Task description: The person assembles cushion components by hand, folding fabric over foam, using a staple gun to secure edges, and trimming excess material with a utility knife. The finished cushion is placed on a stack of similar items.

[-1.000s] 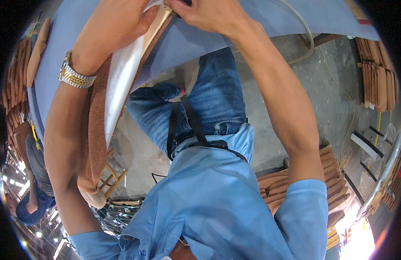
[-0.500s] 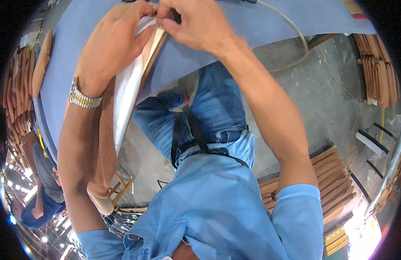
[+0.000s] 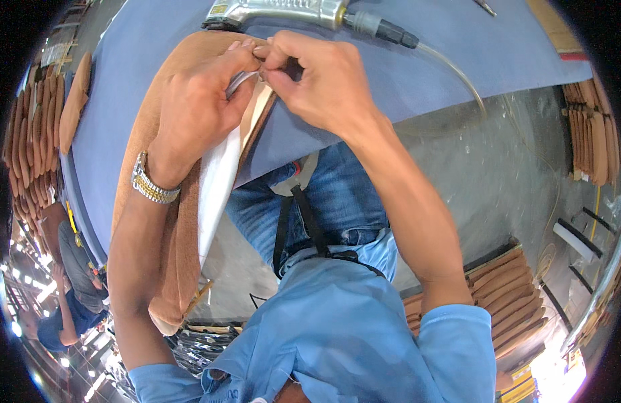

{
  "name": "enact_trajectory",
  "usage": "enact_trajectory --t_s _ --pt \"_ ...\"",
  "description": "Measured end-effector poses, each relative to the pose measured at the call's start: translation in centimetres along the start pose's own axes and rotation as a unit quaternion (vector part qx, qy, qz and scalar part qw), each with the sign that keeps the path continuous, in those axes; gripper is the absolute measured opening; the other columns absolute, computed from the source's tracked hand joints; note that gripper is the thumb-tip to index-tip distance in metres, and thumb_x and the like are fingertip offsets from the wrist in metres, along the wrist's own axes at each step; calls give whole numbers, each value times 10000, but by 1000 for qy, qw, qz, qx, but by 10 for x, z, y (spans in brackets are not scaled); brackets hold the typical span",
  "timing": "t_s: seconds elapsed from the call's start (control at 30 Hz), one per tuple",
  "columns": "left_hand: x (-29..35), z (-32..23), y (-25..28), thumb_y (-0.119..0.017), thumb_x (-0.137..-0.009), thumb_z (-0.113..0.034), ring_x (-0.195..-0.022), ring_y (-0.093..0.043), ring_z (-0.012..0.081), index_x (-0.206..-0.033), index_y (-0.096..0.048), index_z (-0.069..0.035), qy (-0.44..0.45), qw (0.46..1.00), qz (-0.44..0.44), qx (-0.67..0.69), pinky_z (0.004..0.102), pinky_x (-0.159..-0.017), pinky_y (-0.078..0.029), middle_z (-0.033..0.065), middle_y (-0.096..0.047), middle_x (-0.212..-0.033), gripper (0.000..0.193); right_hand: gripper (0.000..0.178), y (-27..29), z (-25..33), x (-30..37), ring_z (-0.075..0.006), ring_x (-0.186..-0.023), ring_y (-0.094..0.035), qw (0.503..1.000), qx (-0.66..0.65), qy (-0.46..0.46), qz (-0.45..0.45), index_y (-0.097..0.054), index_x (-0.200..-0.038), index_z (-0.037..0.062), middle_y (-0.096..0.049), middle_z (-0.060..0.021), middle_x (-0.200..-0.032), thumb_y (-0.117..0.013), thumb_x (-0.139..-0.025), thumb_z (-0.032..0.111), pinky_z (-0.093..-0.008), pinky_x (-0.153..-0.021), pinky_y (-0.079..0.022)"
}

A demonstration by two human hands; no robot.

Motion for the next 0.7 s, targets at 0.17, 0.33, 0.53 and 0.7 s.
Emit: enact_trajectory --t_s 0.17,0.33,0.53,0.7 --pt "1 -1 1 -680 -864 -99 -717 -728 303 -1147 -750 -199 -25 998 -42 38 427 -608 -578 93 -737 -788 308 124 0 -14 -1 -193 -1013 -780 990 -138 -29 -25 -704 -876 23 -813 -87 -1007 -817 -824 25 -316 -853 -610" --pt "3 -2 -1 -712 -866 -132 -928 -747 301 -1085 -711 -157 2 999 -31 25 429 -765 -603 105 -765 -1008 221 116 0 -18 -2 -178 -1075 -759 991 -119 -57 4 -707 -872 11 -812 -102 -1034 -818 -839 14 -309 -901 -597" --pt "18 1 -1 -721 -902 -271 -1160 -696 335 -1154 -703 -153 5 995 -64 79 466 -967 -573 114 -746 -1187 279 120 0 -34 8 -225 -1161 -703 992 -92 -77 50 -689 -966 -3 -739 -151 -1245 -785 -896 -12 -356 -971 -568" --pt "64 17 44 -701 -959 -391 -1112 -689 392 -1237 -710 -120 90 979 54 175 478 -960 -563 170 -723 -1238 388 273 9 -6 10 -307 -1335 -600 992 -94 52 60 -601 -1197 -12 -591 -267 -1455 -683 -945 -76 -421 -1131 -485"
Point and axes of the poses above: each hand's wrist, its own x-axis away from the middle knuckle, its own y-axis out of the back of the hand, z = x × y, the point moved 10 cm from there along -x, towards the middle knuckle
